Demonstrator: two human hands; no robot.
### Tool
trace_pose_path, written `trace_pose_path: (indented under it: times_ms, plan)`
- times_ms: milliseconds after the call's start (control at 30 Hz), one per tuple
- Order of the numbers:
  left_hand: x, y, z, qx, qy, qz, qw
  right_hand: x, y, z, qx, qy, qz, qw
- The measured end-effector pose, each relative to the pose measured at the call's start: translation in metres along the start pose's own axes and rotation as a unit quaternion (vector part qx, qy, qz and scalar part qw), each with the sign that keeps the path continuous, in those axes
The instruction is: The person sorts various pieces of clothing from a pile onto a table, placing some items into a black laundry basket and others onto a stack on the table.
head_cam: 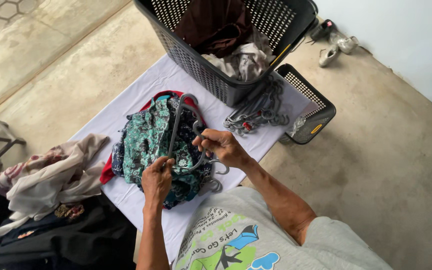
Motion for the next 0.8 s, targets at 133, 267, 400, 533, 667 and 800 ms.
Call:
trace_pose_path:
  times_ms: [133, 267, 400, 533, 667, 800]
  plan:
    - [-0.003, -0.004, -0.002, 0.068, 0.050, 0.017, 0.996, -0.002, 0.002, 0.009, -0.037, 0.040, -0.045, 0.998]
    - [-0.008, 0.008, 0.009, 0.094, 0.101, 0.010, 0.990, 0.005, 0.019, 0.015, 0.003, 0.107, -0.047, 0.993]
    - [-0.015, 0.036, 0.013, 0.196, 0.034, 0.053, 0.979, 0.004, 0.040, 0.038, -0.219, 0.217, 0.067, 0.949]
    - [-0.019, 0.072, 0.024, 0.180, 0.079, -0.114, 0.974, 0.016, 0.044, 0.063, -0.240, 0.257, 0.140, 0.926]
    - [-0.033, 0.094, 0.008, 0.285, -0.022, -0.106, 0.952, 0.037, 0.039, 0.091, -0.200, 0.292, 0.188, 0.916]
    - [-0.046, 0.113, -0.021, 0.203, -0.023, -0.177, 0.963, 0.071, 0.062, 0.123, -0.248, 0.389, 0.186, 0.868]
Point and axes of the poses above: each hand's wrist, its own x-axis away from the middle knuckle, its own z-axis out of the back of the hand, y = z × x, the point moved 4 cm from there along -x, towards the middle knuckle, and after that the axes turned 9 degrees about -x, right-handed, at the moved point
